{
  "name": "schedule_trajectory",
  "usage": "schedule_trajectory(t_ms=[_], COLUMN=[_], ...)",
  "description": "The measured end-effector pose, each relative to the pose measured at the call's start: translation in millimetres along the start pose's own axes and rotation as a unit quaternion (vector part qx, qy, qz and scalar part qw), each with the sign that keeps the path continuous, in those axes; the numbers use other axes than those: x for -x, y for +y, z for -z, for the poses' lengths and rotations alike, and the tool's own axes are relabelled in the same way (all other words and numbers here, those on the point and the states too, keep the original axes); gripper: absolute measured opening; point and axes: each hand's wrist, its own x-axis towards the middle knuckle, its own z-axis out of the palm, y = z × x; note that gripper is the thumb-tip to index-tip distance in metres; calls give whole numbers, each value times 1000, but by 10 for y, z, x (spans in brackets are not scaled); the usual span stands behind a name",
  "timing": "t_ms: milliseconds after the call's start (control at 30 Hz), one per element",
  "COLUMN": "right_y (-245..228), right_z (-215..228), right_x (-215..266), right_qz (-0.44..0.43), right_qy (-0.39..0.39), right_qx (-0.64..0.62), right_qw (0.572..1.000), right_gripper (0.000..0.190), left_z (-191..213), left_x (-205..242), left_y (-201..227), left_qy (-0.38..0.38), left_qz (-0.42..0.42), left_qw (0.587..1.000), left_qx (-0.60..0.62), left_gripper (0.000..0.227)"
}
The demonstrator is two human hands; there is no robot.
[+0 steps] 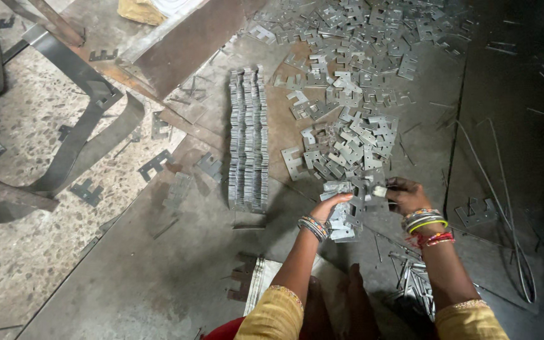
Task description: The person sits on the floor and repeatedly picks up small metal brackets from a scattered pile, aligns them, and stacks them into neat rows. The person handles the brackets by hand, organizing them into multiple columns on the floor.
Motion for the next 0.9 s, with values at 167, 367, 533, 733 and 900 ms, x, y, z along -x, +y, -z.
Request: schedule_trajectory(t_ms=[167,367,533,733,900], right_y=[115,-187,-534,-762,-861], right_z=[23,-113,-305,-402,-437], right_x=[-38,200,410,561,691], right_qz=[-57,-26,145,212,92], right_qy=[-55,-24,-9,26,-76], right_qx=[-175,-174,-13,-14,-17], right_qw=[981,984,989,977,993], right_gripper=[19,17,21,28,33], left_z=[-70,-197,-190,-163,108], left_x=[113,186,176,174,-11], left_y=[100,153,141,131,-25], left_qy=[-22,2,42,103,143], left_qz=[35,32,23,-26,-21], left_qw=[996,995,997,994,989], left_qx=[74,90,67,-30,-38], left_gripper=[30,33,41,50,63])
